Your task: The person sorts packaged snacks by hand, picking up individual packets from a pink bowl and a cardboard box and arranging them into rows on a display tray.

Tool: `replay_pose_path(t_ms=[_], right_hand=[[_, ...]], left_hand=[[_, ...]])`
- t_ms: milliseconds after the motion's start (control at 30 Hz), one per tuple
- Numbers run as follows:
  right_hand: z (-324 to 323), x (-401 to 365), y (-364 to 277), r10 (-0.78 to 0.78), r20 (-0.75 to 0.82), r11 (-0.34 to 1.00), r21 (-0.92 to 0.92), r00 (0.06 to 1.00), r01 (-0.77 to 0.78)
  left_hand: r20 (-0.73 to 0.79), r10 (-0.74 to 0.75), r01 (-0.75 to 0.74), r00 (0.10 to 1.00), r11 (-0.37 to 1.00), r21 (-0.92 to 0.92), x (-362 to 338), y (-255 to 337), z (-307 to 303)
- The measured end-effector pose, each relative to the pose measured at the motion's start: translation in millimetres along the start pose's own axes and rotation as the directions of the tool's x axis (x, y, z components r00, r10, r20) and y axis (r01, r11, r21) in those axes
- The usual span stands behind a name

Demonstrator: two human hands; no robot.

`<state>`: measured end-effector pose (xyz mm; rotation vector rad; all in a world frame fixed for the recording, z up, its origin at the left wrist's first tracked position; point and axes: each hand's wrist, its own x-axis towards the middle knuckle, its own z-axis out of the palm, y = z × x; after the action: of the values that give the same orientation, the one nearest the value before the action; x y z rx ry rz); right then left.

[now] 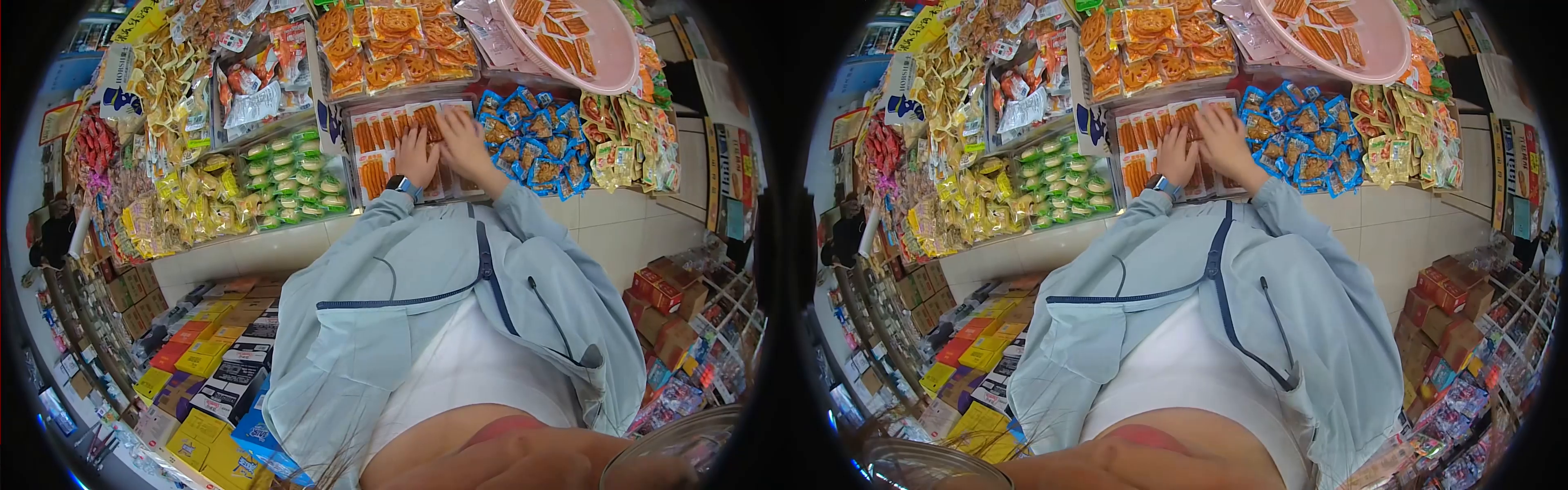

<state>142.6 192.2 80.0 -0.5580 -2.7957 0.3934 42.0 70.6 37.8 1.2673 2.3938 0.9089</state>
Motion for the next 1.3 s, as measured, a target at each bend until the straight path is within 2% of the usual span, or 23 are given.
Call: replay_pose_path(t_ms=[33, 100, 167, 200, 233, 300, 367, 433, 500, 600, 700, 767, 833, 933, 1033, 1133, 1233, 1300], right_hand=[[-17.8, 5.9, 6.7, 0.0, -0.045, 0.999, 0.032, 0.999, 0.001], [-70.0, 22.9, 30.4, -0.037, -0.388, 0.995, 0.069, 0.921, 0.069], [-120.2, 45.6, 65.5, 0.002, -0.548, 0.998, -0.055, 0.836, -0.039], [-142.3, 63.9, 85.0, -0.001, -0.67, 0.994, -0.082, 0.742, -0.074], [-156.3, 79.7, 118.4, -0.024, -0.7, 0.985, -0.138, 0.714, -0.103], [-156.5, 100.1, 194.0, 0.282, -0.464, 0.943, -0.028, 0.84, -0.332], [-144.0, 114.4, 227.6, 0.467, -0.181, 0.831, -0.246, 0.866, -0.499], [-138.4, 118.9, 230.7, 0.549, -0.06, 0.745, -0.418, 0.834, -0.521], [-133.1, 124.0, 230.7, 0.511, -0.087, 0.712, -0.515, 0.855, -0.478], [-130.4, 121.1, 256.8, 0.324, -0.144, 0.789, -0.504, 0.935, -0.351], [-149.3, 114.3, 273.4, 0.189, -0.102, 0.939, -0.272, 0.977, -0.21], [-180.5, 116.1, 264.9, 0.418, 0.046, 0.869, -0.309, 0.907, -0.385], [-193.9, 111.9, 277.2, 0.39, 0.068, 0.863, -0.377, 0.918, -0.338], [-191.8, 115.1, 264.0, 0.583, 0.221, 0.783, -0.411, 0.782, -0.467], [-168.6, 102.9, 254.3, 0.537, 0.12, 0.788, -0.425, 0.835, -0.446], [-182.7, 102.9, 251.1, 0.424, 0.15, 0.895, -0.224, 0.893, -0.387], [-217.2, 114.4, 244.4, 0.549, 0.331, 0.83, -0.326, 0.768, -0.453], [-235.7, 117.4, 252.6, 0.597, 0.353, 0.801, -0.32, 0.721, -0.507]], left_hand=[[0.041, -0.005, 0.002, 0.999, 0.998, 0.059, 4.6, 2.5, -4.7], [0.125, -0.023, 0.001, 0.992, 0.985, 0.172, 10.4, 7.6, -11.4], [0.095, -0.009, -0.014, 0.995, 0.97, 0.241, 11.8, 11.0, -10.6], [0.08, 0.002, -0.024, 0.997, 0.961, 0.276, 14.0, 13.0, -10.0], [0.054, 0.018, -0.033, 0.998, 0.957, 0.29, 13.3, 7.0, -1.3], [0.018, 0.051, -0.054, 0.999, 0.952, 0.302, 12.2, 4.8, 3.3], [0.002, 0.065, -0.063, 0.998, 0.949, 0.309, 9.8, 4.2, 2.6], [0.002, 0.07, -0.068, 0.998, 0.949, 0.309, 9.4, 4.3, 1.8], [0.0, 0.071, -0.068, 0.997, 0.954, 0.293, 10.3, 3.9, 1.0], [0.018, 0.059, -0.062, 0.998, 0.962, 0.265, 9.8, 4.8, -2.1], [0.015, 0.064, -0.065, 0.998, 0.964, 0.258, 8.9, -0.2, -1.5], [0.007, 0.066, -0.065, 0.998, 0.964, 0.257, 9.4, -0.4, 1.9], [0.01, 0.058, -0.058, 0.998, 0.962, 0.265, 9.8, -0.2, 2.6], [0.001, 0.061, -0.059, 0.998, 0.962, 0.267, 8.3, -1.3, 3.7], [0.022, 0.056, -0.06, 0.998, 0.961, 0.269, 9.2, -1.5, 2.3], [0.02, 0.045, -0.048, 0.999, 0.969, 0.242, 9.1, -0.2, 2.1], [0.013, 0.043, -0.045, 0.999, 0.974, 0.221, 9.3, -2.1, 3.5], [-0.001, 0.04, -0.039, 0.999, 0.981, 0.19, 9.3, -3.3, 3.6]])
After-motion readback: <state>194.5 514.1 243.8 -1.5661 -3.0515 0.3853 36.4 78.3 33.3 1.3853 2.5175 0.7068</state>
